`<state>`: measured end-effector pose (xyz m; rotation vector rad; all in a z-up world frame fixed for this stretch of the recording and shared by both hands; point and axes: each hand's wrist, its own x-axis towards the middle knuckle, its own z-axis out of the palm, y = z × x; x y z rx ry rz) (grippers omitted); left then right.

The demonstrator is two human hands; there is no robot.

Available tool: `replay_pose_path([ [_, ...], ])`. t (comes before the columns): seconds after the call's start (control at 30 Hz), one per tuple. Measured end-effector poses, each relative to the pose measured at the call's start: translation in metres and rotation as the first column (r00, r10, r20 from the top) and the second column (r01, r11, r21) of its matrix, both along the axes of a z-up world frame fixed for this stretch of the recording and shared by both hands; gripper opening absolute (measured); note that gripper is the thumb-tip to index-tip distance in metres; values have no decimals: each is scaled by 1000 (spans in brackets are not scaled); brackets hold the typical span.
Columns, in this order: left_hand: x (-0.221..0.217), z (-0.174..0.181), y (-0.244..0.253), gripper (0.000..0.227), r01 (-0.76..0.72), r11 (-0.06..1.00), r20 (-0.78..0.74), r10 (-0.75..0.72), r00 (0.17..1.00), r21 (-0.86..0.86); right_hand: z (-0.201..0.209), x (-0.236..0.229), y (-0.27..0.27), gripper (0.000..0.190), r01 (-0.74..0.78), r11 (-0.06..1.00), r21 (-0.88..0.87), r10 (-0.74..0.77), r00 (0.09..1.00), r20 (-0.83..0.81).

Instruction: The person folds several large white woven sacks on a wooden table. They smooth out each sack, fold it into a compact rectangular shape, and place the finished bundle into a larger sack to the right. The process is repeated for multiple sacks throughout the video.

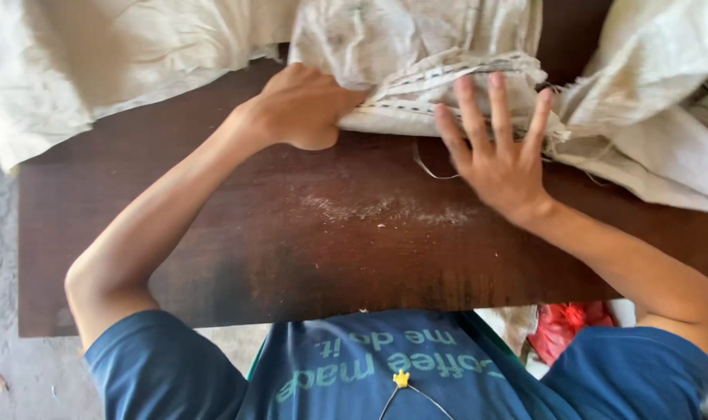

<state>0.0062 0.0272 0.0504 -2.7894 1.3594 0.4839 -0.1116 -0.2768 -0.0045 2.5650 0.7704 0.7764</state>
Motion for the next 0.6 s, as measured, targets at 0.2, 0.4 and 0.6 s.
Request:
replay_pose_path([
  [0.2,6,-12,-7,86,-37,998,-146,29,989,-52,-18,54,-13,62,-43,993,-109,71,959,274],
  [0.4,-6,-28,1,47,-35,989,16,33,999,143,-17,70,-9,25,-213,976,-40,216,971,101],
  [0.6,-36,-64,16,62,60,987,924,117,365,-149,1,85,-11,27,-230,952,205,277,928,-249],
])
